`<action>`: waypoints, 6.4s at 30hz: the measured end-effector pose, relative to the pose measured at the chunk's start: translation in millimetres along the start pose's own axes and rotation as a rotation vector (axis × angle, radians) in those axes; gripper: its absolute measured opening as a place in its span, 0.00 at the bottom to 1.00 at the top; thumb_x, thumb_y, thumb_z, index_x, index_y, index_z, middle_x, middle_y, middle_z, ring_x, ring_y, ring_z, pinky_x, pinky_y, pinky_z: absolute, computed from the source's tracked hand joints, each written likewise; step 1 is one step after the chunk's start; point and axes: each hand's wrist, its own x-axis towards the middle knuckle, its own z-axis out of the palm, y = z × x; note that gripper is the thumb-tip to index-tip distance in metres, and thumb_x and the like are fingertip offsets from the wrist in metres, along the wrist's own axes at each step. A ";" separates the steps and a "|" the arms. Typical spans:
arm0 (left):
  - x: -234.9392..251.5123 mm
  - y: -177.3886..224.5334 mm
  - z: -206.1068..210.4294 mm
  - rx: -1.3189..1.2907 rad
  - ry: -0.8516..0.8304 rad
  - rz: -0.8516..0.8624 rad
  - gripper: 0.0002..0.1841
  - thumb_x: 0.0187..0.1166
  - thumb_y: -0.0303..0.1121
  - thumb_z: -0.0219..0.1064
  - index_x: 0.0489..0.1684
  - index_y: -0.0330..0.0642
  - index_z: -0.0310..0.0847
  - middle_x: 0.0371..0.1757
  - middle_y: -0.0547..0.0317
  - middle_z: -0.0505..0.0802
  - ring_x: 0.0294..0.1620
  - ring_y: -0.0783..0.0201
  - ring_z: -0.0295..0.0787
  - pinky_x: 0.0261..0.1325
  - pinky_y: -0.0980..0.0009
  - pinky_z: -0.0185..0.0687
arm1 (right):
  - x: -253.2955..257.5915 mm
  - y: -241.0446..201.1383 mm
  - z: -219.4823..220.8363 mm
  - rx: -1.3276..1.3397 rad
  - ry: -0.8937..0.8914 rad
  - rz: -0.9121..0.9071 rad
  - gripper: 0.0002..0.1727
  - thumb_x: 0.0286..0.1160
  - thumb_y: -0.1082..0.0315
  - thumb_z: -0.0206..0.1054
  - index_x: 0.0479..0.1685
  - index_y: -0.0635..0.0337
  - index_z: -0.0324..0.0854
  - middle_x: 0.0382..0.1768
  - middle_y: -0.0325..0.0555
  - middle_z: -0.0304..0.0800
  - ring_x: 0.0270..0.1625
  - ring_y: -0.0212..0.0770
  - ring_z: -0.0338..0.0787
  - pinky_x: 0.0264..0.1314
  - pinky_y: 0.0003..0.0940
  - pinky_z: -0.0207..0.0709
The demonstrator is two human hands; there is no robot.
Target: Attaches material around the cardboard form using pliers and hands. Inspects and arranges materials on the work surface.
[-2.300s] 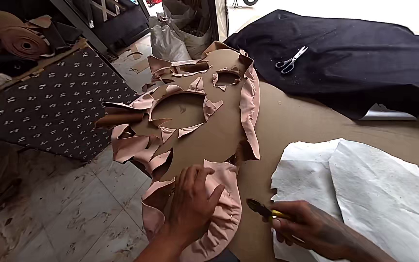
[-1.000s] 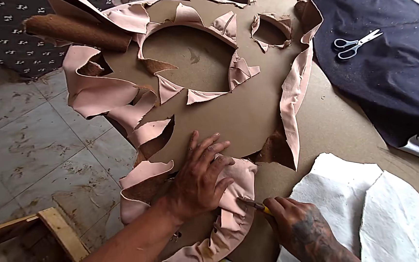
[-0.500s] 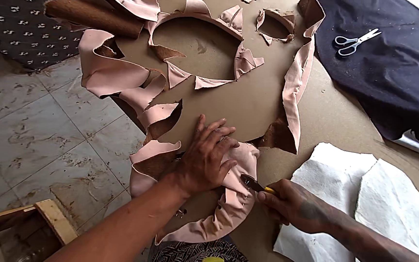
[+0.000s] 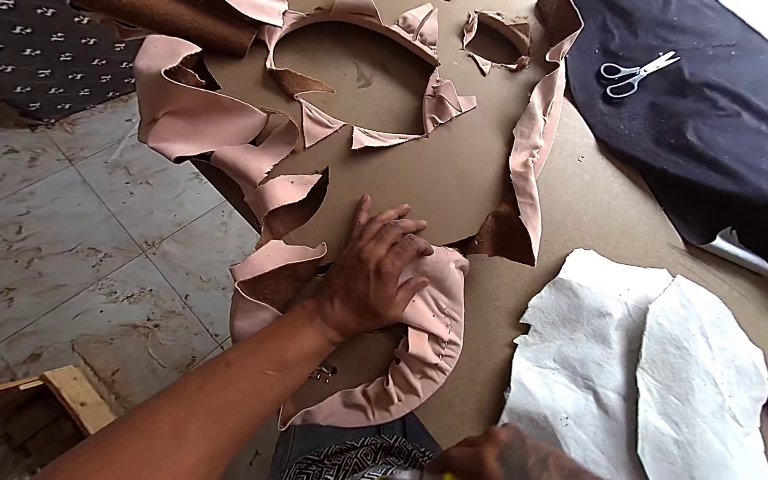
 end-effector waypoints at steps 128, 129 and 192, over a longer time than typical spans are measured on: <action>-3.3 -1.5 -4.1 -0.140 -0.190 0.289 0.11 0.77 0.51 0.66 0.34 0.66 0.95 0.76 0.68 0.87 0.92 0.49 0.60 0.95 0.33 0.34 | 4.7 89.3 -80.4 0.302 -0.112 0.186 0.19 0.92 0.50 0.54 0.50 0.50 0.86 0.42 0.32 0.97 0.45 0.31 0.95 0.52 0.33 0.88; -3.4 -1.3 -3.8 -0.141 -0.187 0.274 0.11 0.78 0.50 0.66 0.33 0.65 0.95 0.76 0.69 0.87 0.92 0.50 0.60 0.95 0.34 0.33 | 7.0 89.3 -81.5 0.296 -0.124 0.179 0.19 0.92 0.50 0.54 0.50 0.49 0.87 0.42 0.32 0.97 0.45 0.31 0.95 0.52 0.33 0.88; -4.9 -7.5 -2.1 -0.223 -0.148 0.278 0.09 0.75 0.44 0.68 0.32 0.61 0.96 0.69 0.69 0.92 0.90 0.50 0.65 0.96 0.36 0.37 | -11.9 47.9 -67.0 0.072 -0.212 0.326 0.22 0.89 0.42 0.55 0.42 0.48 0.85 0.28 0.31 0.94 0.29 0.33 0.91 0.35 0.42 0.83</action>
